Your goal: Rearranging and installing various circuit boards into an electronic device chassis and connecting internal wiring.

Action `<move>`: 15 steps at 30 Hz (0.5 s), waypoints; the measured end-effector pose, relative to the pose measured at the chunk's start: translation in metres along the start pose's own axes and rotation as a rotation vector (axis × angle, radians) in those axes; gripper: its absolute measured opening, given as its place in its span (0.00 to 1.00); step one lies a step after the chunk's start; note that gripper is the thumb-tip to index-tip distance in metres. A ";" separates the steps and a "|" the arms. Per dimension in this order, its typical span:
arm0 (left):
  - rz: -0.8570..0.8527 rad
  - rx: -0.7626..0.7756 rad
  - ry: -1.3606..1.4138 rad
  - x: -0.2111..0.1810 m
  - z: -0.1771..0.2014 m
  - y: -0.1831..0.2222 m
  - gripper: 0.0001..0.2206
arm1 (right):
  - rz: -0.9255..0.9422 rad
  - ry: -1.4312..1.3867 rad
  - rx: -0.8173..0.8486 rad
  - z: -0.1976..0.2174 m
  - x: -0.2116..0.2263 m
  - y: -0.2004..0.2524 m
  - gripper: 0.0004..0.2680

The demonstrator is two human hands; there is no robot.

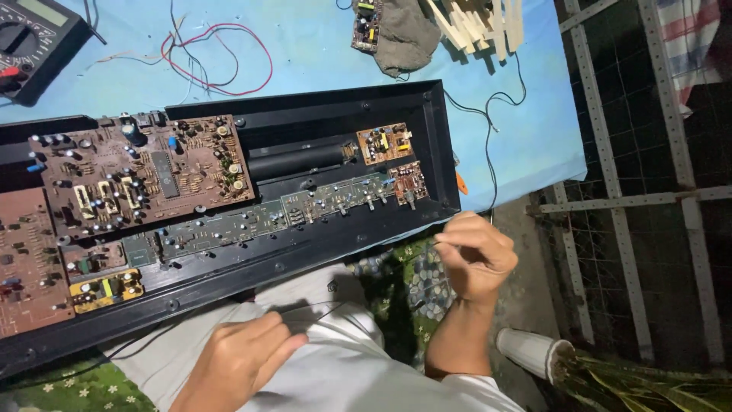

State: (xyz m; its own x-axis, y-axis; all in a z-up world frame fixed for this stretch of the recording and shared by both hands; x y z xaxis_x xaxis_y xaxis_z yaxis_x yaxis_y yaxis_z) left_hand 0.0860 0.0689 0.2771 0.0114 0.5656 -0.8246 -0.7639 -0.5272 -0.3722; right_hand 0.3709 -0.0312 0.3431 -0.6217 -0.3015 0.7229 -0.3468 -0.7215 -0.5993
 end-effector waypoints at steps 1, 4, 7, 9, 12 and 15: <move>0.039 0.020 0.022 0.001 -0.003 0.001 0.06 | -0.009 0.054 0.000 0.001 0.000 -0.001 0.04; 0.100 0.052 0.072 0.003 -0.009 0.002 0.06 | -0.045 0.165 -0.014 0.000 -0.003 -0.005 0.05; 0.116 0.054 0.081 0.009 -0.009 0.006 0.06 | -0.026 0.338 -0.073 0.019 -0.025 0.001 0.05; 0.114 0.051 0.065 0.017 -0.006 0.016 0.06 | 0.015 0.454 -0.119 0.030 -0.026 0.001 0.05; 0.179 -0.008 0.068 0.034 0.005 0.035 0.05 | -0.104 0.529 -0.209 0.040 -0.016 -0.005 0.04; 0.192 -0.030 0.058 0.037 0.010 0.042 0.04 | -0.170 0.429 -0.083 0.017 -0.024 0.001 0.04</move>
State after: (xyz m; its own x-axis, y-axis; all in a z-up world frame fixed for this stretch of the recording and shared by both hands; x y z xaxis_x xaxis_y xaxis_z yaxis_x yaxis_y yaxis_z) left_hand 0.0484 0.0739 0.2354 -0.0948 0.4164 -0.9042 -0.7360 -0.6409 -0.2180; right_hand 0.3968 -0.0354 0.3312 -0.7793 0.1140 0.6162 -0.5130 -0.6808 -0.5228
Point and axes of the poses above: each hand's wrist, its own y-axis away from the middle knuckle, its own z-axis out of the back of the hand, x = y × z, the point moved 8 cm from there along -y, towards the middle knuckle, and after that the axes turned 2 degrees about y, right-handed, at the moved point
